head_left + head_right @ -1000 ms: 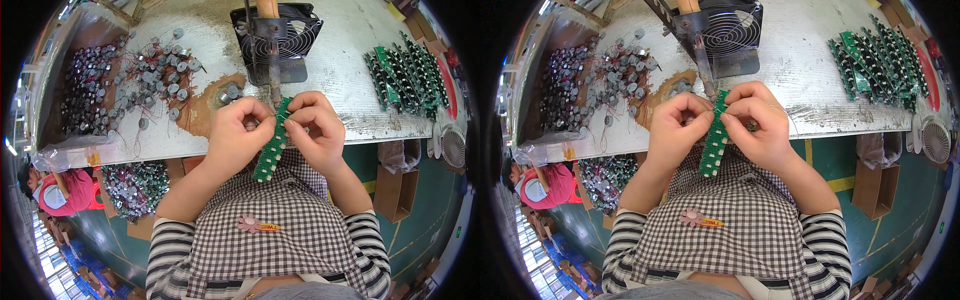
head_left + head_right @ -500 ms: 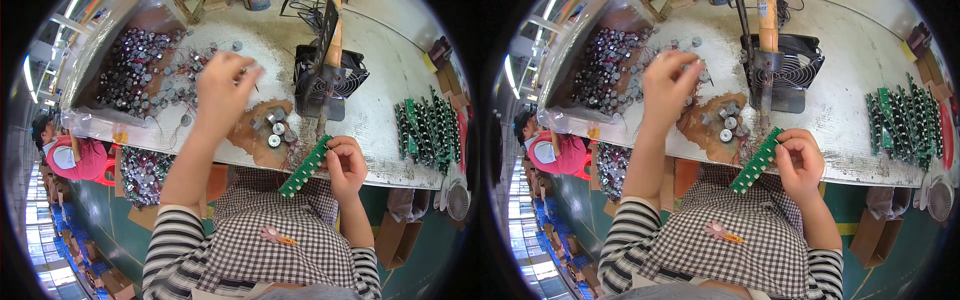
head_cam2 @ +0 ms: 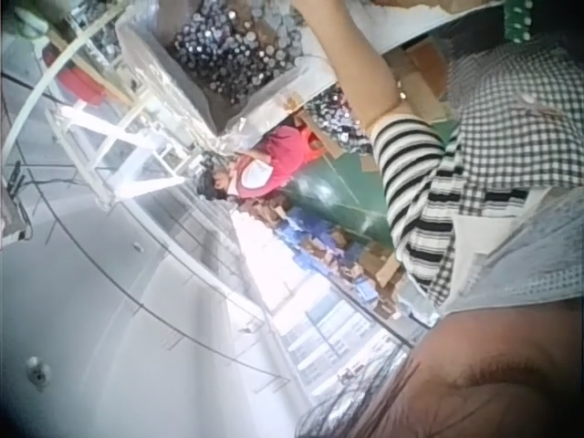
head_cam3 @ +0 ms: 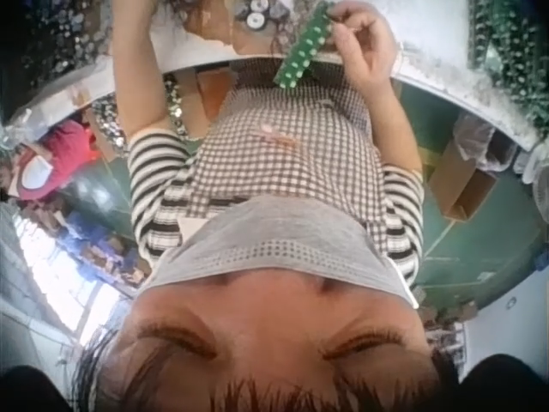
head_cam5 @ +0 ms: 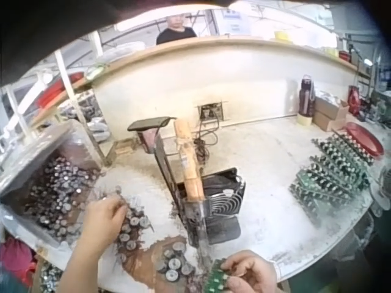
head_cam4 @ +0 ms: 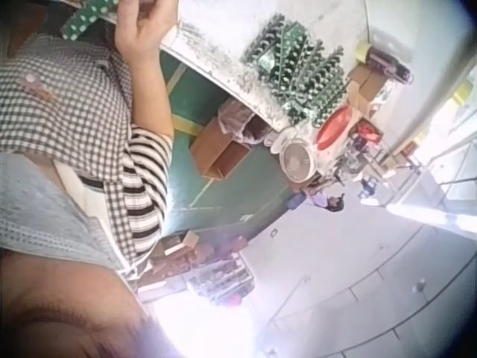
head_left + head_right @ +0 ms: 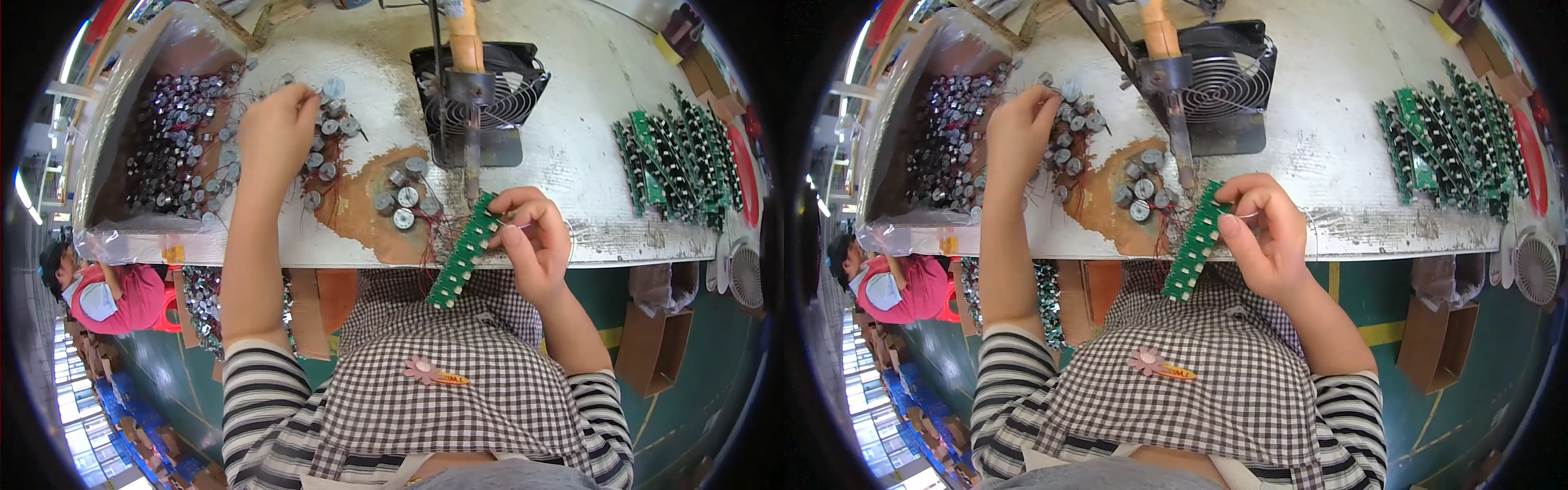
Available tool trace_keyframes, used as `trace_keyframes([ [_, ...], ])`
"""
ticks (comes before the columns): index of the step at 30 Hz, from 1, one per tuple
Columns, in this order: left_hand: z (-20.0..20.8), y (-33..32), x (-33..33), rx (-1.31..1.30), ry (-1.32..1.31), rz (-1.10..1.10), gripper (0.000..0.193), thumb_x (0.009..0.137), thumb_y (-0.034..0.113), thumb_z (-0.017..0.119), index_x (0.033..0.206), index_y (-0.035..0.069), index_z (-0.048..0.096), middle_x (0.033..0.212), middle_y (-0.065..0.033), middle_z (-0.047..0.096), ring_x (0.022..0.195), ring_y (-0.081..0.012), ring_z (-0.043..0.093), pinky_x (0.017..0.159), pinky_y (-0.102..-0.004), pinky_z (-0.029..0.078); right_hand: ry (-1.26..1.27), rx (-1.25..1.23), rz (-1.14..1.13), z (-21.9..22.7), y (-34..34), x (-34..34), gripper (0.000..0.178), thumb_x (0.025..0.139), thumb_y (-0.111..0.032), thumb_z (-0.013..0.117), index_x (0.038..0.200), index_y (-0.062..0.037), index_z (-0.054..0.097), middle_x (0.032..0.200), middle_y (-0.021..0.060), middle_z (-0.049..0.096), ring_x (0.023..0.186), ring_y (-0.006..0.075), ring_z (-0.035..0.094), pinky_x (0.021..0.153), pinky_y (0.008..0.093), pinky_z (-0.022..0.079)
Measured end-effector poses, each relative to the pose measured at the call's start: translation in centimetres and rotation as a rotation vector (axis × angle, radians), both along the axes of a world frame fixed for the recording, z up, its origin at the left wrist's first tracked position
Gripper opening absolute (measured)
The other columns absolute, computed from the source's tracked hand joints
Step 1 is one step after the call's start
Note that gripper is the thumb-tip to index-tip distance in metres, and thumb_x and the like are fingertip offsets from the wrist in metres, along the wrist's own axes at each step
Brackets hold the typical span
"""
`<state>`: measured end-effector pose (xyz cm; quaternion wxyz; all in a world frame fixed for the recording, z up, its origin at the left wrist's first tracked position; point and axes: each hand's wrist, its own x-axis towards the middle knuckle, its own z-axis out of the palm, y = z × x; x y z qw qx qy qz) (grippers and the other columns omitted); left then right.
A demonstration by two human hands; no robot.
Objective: The person manually assembles electronic components and small motors onto a printed circuit board by hand, connecting them with wires.
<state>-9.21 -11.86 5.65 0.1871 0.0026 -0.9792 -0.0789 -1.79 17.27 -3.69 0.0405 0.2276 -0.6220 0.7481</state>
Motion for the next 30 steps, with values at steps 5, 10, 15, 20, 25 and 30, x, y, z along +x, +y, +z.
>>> trace_keyframes([
  [5,-3.1,2.1,7.2,1.070,-0.079,-0.286,0.029,0.093,0.004,0.053,0.119,-0.007,0.054,0.114,-0.0153,0.062,0.105,-0.0215,0.061,0.092,-0.0306,0.047,-0.037,-0.082,0.028,0.1,-0.2,0.1,0.007,0.086,0.003,0.052,0.086,0.0014,0.046,0.105,0.0165,0.055,0.075,0.0095,0.052,0.068,0.0226,0.049],
  [10,-6.5,5.3,8.3,1.453,0.087,-0.203,0.040,0.095,0.007,0.051,0.133,-0.002,0.042,0.101,-0.0121,0.066,0.079,-0.0122,0.062,0.068,-0.0206,0.046,0.102,0.164,-0.048,0.5,-0.5,0.1,0.006,0.082,0.007,0.059,0.085,0.0037,0.056,0.098,0.0125,0.058,0.065,0.0081,0.056,0.059,0.0200,0.048],
  [15,-5.2,5.9,9.2,1.590,-0.181,-0.235,0.031,0.092,0.010,0.054,0.120,-0.001,0.048,0.084,-0.0088,0.066,0.062,-0.0055,0.051,0.058,-0.0185,0.040,0.099,0.175,-0.066,0.5,-0.7,0.7,0.005,0.081,0.006,0.063,0.083,0.0029,0.059,0.100,0.0128,0.057,0.063,0.0085,0.055,0.059,0.0198,0.047],
  [20,-4.3,7.9,10.7,1.555,-0.408,-0.196,0.013,0.091,0.011,0.058,0.096,-0.001,0.058,0.070,0.0003,0.060,0.057,-0.0023,0.049,0.050,-0.0170,0.037,0.181,0.090,0.039,-0.1,-0.8,0.8,0.011,0.081,0.007,0.059,0.086,0.0017,0.050,0.102,0.0162,0.057,0.073,0.0107,0.057,0.061,0.0225,0.049],
  [25,-4.6,9.7,10.5,1.435,-0.448,-0.182,0.012,0.090,0.009,0.060,0.090,-0.002,0.059,0.070,0.0005,0.059,0.061,-0.0036,0.054,0.055,-0.0183,0.044,0.153,0.148,-0.047,0.8,-1.2,1.2,0.009,0.080,0.007,0.061,0.083,0.0029,0.054,0.099,0.0160,0.058,0.068,0.0108,0.058,0.059,0.0222,0.049],
  [30,-5.1,10.4,9.9,1.247,-0.321,-0.341,0.012,0.089,0.008,0.061,0.090,-0.003,0.058,0.078,-0.0025,0.061,0.065,-0.0041,0.056,0.054,-0.0189,0.045,0.197,0.194,-0.108,1.3,-1.1,1.2,0.008,0.079,0.007,0.064,0.080,0.0036,0.056,0.095,0.0142,0.059,0.066,0.0105,0.058,0.056,0.0217,0.048],
])
